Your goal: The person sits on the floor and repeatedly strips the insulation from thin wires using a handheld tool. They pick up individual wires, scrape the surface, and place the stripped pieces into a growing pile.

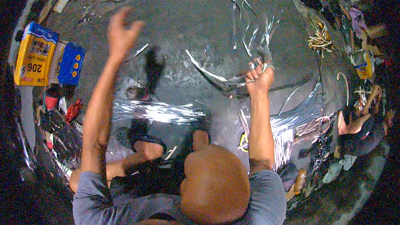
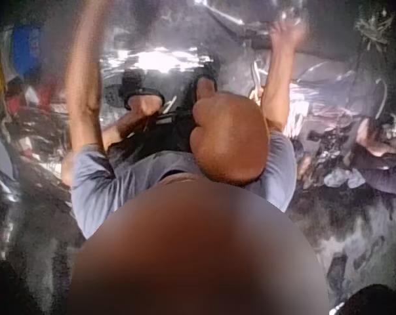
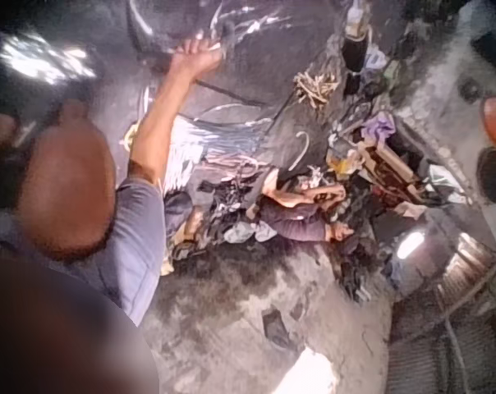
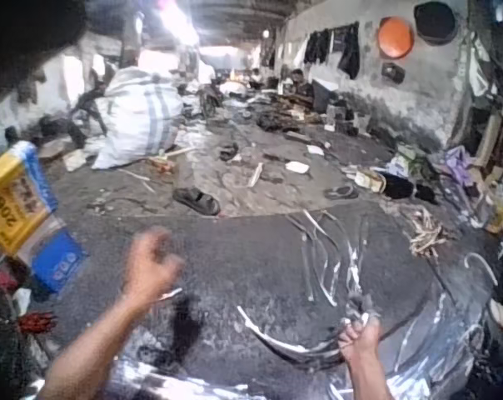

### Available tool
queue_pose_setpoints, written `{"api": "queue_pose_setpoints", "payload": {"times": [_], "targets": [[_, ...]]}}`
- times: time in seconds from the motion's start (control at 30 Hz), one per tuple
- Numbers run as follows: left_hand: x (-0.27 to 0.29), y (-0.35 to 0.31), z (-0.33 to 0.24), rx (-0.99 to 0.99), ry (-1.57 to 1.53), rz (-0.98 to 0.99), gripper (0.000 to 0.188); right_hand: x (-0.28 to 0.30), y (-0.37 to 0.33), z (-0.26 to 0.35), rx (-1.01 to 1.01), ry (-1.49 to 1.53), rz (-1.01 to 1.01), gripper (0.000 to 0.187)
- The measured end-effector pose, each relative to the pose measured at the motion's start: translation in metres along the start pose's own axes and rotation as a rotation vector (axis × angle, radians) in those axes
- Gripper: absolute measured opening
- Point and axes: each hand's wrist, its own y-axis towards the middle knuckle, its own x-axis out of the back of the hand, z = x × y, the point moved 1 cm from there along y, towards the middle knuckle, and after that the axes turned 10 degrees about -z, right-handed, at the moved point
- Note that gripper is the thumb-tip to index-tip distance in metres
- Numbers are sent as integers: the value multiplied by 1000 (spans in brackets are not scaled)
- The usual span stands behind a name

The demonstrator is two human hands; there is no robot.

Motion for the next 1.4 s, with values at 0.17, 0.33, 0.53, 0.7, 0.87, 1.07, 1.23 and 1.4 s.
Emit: {"api": "queue_pose_setpoints", "payload": {"times": [0.17,0.33,0.53,0.7,0.87,1.07,1.23,1.4], "targets": [[-35,-83,-133,108,-632,787,60,-67,-23,-5,-169,142,399,32],[-47,-98,-164,368,-873,676,24,-101,-36,2,-90,139,547,33],[-53,-82,-146,871,-853,714,26,-115,-57,14,55,25,668,49],[-68,-81,-149,1104,-798,581,23,-119,-89,8,67,-28,983,56],[-87,-49,-130,1383,-942,397,16,-88,-135,-15,158,-15,1210,54],[-62,-24,-134,903,-897,442,22,-85,-109,4,325,98,836,48],[-39,-29,-144,875,-1295,618,27,-102,-73,31,108,281,894,40],[-31,-28,-153,678,-1252,649,23,-119,-43,41,101,347,803,40]]}}
